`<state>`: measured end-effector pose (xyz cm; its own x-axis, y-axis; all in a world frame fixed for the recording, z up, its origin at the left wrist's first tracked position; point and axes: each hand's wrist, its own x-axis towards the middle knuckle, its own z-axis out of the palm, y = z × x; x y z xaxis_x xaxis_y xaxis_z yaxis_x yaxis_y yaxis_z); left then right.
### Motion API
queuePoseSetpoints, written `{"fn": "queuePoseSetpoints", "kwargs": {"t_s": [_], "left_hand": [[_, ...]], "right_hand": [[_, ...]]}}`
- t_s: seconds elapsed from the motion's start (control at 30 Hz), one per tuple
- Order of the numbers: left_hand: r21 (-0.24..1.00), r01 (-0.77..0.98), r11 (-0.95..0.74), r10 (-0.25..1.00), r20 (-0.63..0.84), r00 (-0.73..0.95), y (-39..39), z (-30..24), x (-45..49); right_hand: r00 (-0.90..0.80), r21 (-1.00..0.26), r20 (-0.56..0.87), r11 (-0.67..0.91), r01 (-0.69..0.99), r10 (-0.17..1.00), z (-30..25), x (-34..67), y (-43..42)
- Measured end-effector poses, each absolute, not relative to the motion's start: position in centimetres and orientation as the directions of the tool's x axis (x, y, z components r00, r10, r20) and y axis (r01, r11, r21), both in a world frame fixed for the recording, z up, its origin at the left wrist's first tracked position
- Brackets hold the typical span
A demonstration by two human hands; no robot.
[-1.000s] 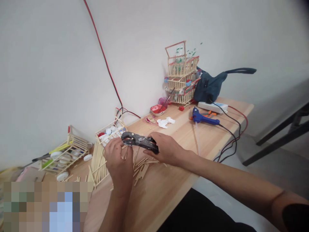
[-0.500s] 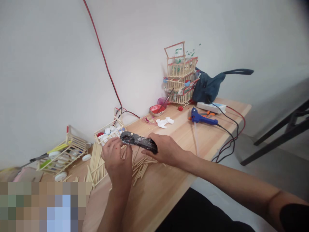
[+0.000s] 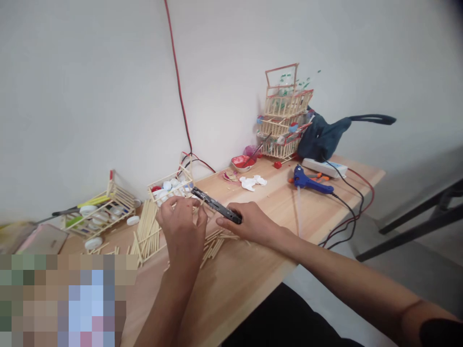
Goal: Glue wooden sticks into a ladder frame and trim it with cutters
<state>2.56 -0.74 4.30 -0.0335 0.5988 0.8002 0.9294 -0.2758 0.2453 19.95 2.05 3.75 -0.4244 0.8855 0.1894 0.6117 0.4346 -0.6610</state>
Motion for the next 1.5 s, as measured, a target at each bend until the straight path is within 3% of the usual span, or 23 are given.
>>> {"fn": "queuePoseSetpoints", "kwargs": {"t_s": [0.27, 0.47, 0.93, 1.2, 1.5], "left_hand": [[0.216, 0.938, -0.270, 0.554, 0.832, -0.032, -0.9, 4.8, 2.4], [0.163, 0.946, -0.279, 0.529, 0.849, 0.010, -1.0, 4.9, 2.4], [0.102, 0.944, -0.315, 0.533, 0.842, 0.087, -1.4, 5.2, 2.4], [-0.025, 0.952, -0.305, 0.464, 0.869, 0.172, -1.4, 5.2, 2.4], [-0.042, 0.944, -0.326, 0.448, 0.873, 0.194, -1.5, 5.1, 2.4]], "right_hand": [[-0.493, -0.827, 0.061, 0.321, 0.462, 0.868, 3.6, 19.7, 1.7], [-0.557, -0.865, 0.013, 0.288, 0.410, 0.830, 3.7, 19.9, 1.7], [-0.535, -0.862, 0.031, 0.293, 0.413, 0.844, 3.9, 19.7, 1.2], [-0.509, -0.803, 0.068, 0.349, 0.482, 0.858, 3.8, 19.7, 1.1], [-0.470, -0.785, 0.104, 0.362, 0.503, 0.877, 3.4, 19.5, 0.9]]}}
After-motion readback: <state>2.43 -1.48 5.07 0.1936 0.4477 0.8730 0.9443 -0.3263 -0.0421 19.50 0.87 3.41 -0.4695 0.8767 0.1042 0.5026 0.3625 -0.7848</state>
